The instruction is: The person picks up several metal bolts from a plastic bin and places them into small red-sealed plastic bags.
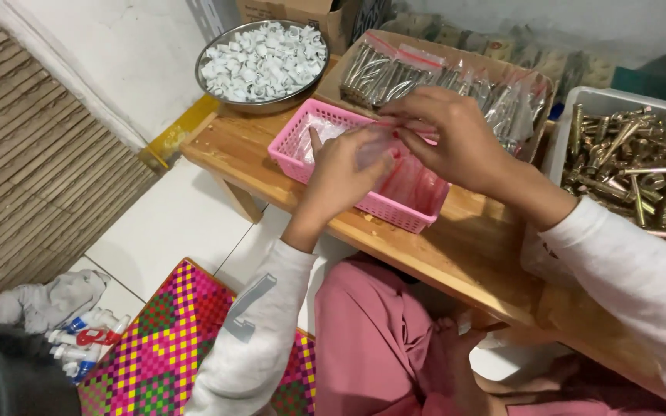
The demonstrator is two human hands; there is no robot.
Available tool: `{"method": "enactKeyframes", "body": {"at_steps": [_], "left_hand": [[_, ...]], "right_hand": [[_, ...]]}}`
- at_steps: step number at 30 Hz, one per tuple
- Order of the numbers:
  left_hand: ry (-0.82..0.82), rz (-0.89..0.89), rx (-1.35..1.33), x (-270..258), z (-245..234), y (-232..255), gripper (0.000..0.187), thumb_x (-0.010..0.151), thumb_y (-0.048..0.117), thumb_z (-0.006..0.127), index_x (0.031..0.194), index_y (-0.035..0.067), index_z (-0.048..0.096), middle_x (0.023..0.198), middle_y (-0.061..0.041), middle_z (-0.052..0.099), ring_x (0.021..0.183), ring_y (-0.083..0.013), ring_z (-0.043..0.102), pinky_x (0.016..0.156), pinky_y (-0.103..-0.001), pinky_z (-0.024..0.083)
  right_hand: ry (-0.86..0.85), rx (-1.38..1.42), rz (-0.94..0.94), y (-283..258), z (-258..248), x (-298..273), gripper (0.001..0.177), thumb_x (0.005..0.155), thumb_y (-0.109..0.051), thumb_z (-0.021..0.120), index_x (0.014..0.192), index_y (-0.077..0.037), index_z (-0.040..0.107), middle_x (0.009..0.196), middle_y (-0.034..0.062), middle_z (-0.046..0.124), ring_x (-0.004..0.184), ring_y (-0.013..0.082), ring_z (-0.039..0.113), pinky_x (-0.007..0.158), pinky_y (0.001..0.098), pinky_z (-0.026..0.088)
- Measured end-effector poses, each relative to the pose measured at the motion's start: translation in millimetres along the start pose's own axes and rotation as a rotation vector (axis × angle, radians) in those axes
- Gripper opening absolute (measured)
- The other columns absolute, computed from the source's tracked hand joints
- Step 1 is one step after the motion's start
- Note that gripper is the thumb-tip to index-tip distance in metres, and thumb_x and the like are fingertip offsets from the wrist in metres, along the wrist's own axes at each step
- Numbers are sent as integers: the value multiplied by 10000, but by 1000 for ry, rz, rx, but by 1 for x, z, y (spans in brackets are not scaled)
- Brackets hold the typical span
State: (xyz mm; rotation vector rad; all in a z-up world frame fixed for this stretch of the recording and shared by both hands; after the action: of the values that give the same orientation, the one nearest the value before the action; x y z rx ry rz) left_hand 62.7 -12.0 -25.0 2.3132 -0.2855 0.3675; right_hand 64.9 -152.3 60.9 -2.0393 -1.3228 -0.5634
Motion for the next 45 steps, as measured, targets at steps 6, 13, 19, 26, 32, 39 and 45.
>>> {"method": "enactKeyframes", "body": {"at_steps": [6,13,19,26,32,39,45], "left_hand": [[183,90,-191,-7,-10,48,226,1017,305,587,1154,247,757,1143,43,773,1154,-251,703,1167,-720,2],[156,242,-291,0,27,96,255,929,133,628,1098,270,759,1106,75,766,1171,-203,693,1213,-632,48],[199,369,-360,-10,36,181,182,834,52,698,998,87,770,1103,-52,766,1040,-224,730,1251,-697,16],[99,423,-431,18,88,222,226,800,42,706,1002,117,770,1111,-47,760,1047,-218,729,1227,-599,158],[-36,477,-438,43,131,258,205,787,100,738,989,129,760,1069,-18,738,1060,-210,665,1209,-610,145],[-190,558,-467,61,162,295,173,767,77,749,928,114,700,910,16,689,981,-206,629,1248,-617,115],[-295,622,-501,60,178,310,155,805,129,788,837,68,649,786,-5,627,787,-168,544,754,-299,457]], "right_hand": [[122,-41,72,4,-41,-23,186,911,-57,799,1069,-107,715,895,73,692,897,356,687,842,459,523],[137,-133,116,-13,-98,-68,96,913,-112,821,939,-144,735,819,14,609,854,305,633,838,404,504],[135,-391,161,-42,-151,-106,173,834,30,832,979,-8,745,874,68,602,829,225,476,814,347,368],[220,-591,206,-34,-196,-152,222,824,61,844,1019,-4,761,996,94,668,941,282,512,949,406,369],[267,-743,236,-27,-233,-183,222,843,48,880,1041,1,793,1009,96,702,988,294,531,1011,432,364],[297,-871,307,-28,-247,-200,216,818,-15,865,989,-35,735,972,65,678,900,258,545,934,414,369],[312,-809,397,-16,-253,-223,194,778,-11,831,937,-42,724,956,37,717,864,215,570,895,386,379]]}}
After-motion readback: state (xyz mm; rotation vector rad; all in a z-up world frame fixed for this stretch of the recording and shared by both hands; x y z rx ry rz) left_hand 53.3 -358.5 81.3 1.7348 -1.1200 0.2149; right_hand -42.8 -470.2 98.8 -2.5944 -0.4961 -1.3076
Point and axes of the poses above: each hand's wrist, its own x-axis towards the middle knuckle, its own z-axis out of the palm, y = z × x, the point moved 8 cm from there along x, towards the middle knuckle
